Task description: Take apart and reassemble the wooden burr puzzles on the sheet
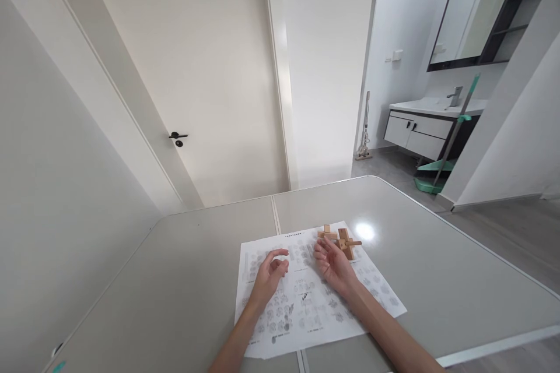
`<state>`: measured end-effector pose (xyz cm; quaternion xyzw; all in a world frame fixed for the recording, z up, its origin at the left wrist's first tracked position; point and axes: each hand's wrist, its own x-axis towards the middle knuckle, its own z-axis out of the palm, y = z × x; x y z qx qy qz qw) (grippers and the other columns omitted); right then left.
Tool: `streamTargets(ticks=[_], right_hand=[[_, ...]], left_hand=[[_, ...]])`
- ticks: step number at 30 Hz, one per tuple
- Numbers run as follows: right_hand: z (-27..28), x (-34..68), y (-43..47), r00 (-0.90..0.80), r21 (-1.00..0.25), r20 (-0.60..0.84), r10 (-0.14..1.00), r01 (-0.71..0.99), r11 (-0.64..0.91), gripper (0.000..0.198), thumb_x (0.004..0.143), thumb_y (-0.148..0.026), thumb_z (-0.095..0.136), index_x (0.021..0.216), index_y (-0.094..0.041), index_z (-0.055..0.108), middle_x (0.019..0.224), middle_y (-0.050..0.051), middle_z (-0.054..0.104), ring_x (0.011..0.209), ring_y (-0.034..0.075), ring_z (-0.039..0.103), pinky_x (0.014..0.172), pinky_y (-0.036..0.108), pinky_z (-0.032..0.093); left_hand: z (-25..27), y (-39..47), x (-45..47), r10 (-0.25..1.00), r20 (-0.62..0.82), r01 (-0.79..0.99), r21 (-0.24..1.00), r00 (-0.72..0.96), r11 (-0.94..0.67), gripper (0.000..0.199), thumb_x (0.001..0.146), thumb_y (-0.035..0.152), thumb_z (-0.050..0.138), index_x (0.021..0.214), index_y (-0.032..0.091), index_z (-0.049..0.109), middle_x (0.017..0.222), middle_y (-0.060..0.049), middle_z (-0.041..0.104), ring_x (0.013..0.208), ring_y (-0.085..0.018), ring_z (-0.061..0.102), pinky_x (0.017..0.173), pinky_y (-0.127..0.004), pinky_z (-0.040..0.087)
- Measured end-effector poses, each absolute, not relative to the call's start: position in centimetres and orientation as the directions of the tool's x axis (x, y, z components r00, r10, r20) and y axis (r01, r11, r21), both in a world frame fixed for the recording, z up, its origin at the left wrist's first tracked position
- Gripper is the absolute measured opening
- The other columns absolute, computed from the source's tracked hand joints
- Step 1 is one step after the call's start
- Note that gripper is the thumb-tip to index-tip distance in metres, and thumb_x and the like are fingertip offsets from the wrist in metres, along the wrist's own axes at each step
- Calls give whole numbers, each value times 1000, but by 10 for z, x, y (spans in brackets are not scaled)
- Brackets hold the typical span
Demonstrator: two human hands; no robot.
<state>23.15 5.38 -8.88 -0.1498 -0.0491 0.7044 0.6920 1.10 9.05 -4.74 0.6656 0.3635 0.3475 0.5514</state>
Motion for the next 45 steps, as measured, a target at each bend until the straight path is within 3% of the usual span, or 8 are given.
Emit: streamTargets(ticks=[7, 20, 45], right_hand=[[-82, 224, 51, -11, -369, -174, 985, -926, -76, 22, 83, -27, 82, 85, -18, 62, 67, -4, 56, 49, 6, 45, 39, 14, 40], [-79, 223, 49, 13, -480, -168, 986, -874, -71, 27, 77, -28, 86, 75, -17, 61, 68, -4, 56, 52, 6, 44, 43, 18, 38], [-77, 220, 49, 41, -516, -164, 986, -855, -51, 29, 76, -27, 86, 75, -19, 59, 67, -4, 55, 51, 7, 42, 40, 17, 36]], left_hand=[[-46, 90, 14, 860, 107, 65, 985, 500, -161, 33, 91, 48, 64, 108, 20, 67, 107, -7, 67, 72, -13, 55, 73, -28, 47], [-49, 92, 15, 865, 99, 93, 982, 492, -165, 34, 90, 51, 64, 103, 19, 70, 86, -5, 67, 68, -14, 57, 71, -29, 50], [-49, 92, 15, 870, 87, 98, 983, 485, -152, 35, 90, 51, 64, 102, 19, 69, 84, -4, 67, 66, -14, 55, 69, -28, 48]])
